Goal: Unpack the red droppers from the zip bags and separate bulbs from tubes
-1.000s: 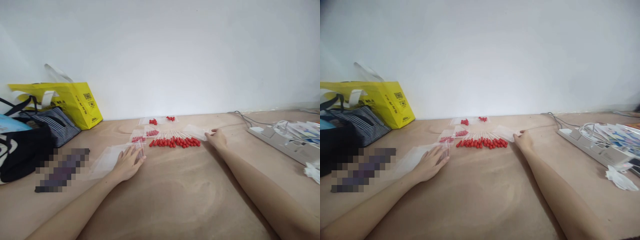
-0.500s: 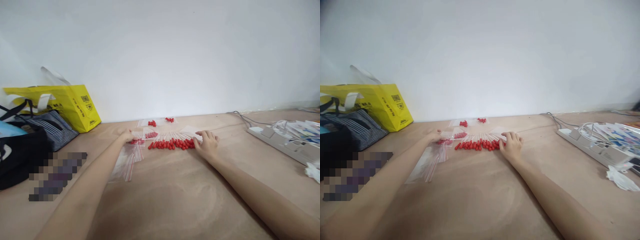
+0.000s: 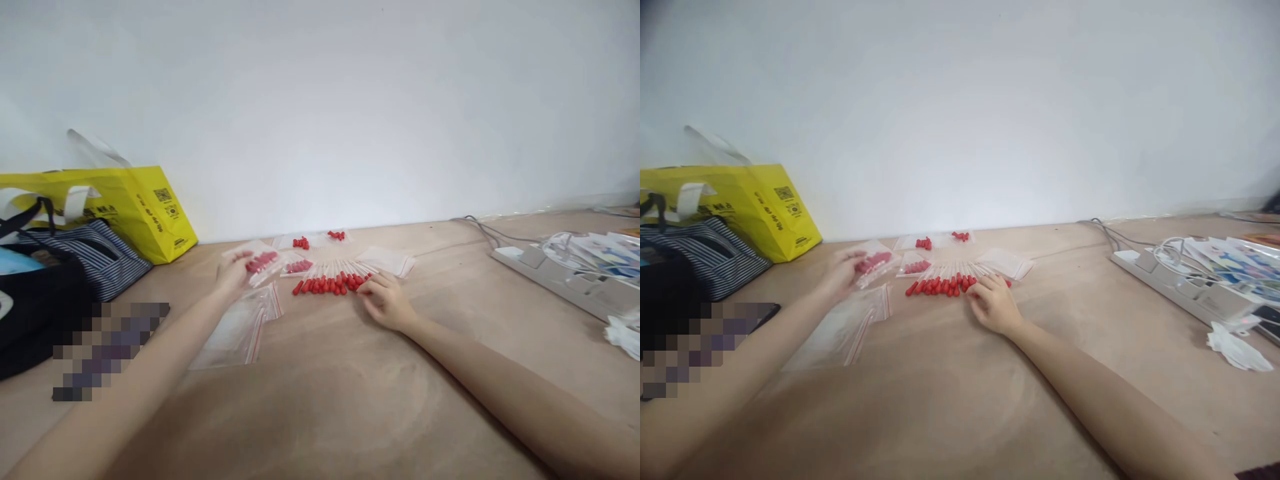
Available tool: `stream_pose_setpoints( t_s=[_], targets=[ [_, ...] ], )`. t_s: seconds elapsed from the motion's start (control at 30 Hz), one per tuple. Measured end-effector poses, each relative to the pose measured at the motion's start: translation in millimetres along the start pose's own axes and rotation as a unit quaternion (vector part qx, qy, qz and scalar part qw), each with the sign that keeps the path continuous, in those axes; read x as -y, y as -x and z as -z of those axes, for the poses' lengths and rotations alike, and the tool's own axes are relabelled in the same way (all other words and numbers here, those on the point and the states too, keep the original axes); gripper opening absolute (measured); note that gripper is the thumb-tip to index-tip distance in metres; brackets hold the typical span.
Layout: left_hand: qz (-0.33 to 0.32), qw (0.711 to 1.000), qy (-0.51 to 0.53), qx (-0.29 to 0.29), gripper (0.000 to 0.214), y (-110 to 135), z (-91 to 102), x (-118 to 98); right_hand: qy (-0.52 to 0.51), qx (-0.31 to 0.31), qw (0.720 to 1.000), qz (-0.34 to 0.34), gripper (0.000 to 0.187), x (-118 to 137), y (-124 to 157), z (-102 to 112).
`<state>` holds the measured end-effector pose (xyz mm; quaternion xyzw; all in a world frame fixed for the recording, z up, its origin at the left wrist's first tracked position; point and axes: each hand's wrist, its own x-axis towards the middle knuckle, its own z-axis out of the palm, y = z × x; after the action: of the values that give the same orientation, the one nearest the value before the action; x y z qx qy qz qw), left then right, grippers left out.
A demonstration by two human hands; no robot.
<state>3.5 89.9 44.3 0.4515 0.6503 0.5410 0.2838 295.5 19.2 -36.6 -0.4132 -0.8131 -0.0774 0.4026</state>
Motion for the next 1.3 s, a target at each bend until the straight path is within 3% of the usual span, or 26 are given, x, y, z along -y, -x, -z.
stream_pose_setpoints(
  t_s=[0.1,0.23,0.37,0.47,0.57,0.67,0.73,0.87,1.03,1.2,1.3],
  targets=[
    [0.042,0.992,0.042,0.113,0.012,50.8,2.0,15.9,-0.041,0.078,0.996,0.027,0.009,13.3,-0.4,-5.0],
    [0.080,0.955,0.078,0.276,0.030,101.4,6.5,34.5,-0.078,0.132,0.987,0.038,0.010,26.2,-3.2,-10.2],
    [0.018,0.941,-0.030,0.336,0.059,111.4,14.7,37.7,-0.154,0.154,0.976,0.018,0.013,24.7,-4.3,-11.8],
    [-0.071,0.901,-0.187,0.386,0.053,106.7,22.6,32.5,-0.191,0.151,0.970,-0.003,0.014,20.7,-3.6,-11.5],
    [-0.220,0.850,-0.306,0.368,0.023,107.5,23.3,24.7,-0.194,0.137,0.971,-0.025,0.015,19.7,-3.3,-10.9],
    [-0.368,0.806,-0.316,0.339,0.022,117.8,12.0,18.9,-0.181,0.131,0.974,-0.034,0.010,20.8,-3.6,-10.4],
    [-0.424,0.777,-0.324,0.335,0.026,126.9,0.2,16.8,-0.171,0.128,0.976,-0.033,0.009,21.5,-3.7,-10.1],
    [-0.441,0.740,-0.397,0.317,0.027,138.8,-21.6,15.7,-0.149,0.147,0.978,-0.025,0.013,22.7,-3.6,-7.8],
    [-0.441,0.733,-0.432,0.285,0.011,139.2,-33.0,20.5,-0.130,0.187,0.974,-0.015,0.031,24.4,-3.8,-3.1],
    [-0.444,0.754,-0.390,0.288,0.013,135.2,-32.5,27.5,-0.155,0.198,0.967,-0.032,0.025,22.8,-5.2,-5.8],
    [-0.429,0.775,-0.350,0.305,0.012,133.4,-29.6,27.6,-0.212,0.215,0.952,-0.043,0.034,22.3,-5.6,-8.8]
  ],
)
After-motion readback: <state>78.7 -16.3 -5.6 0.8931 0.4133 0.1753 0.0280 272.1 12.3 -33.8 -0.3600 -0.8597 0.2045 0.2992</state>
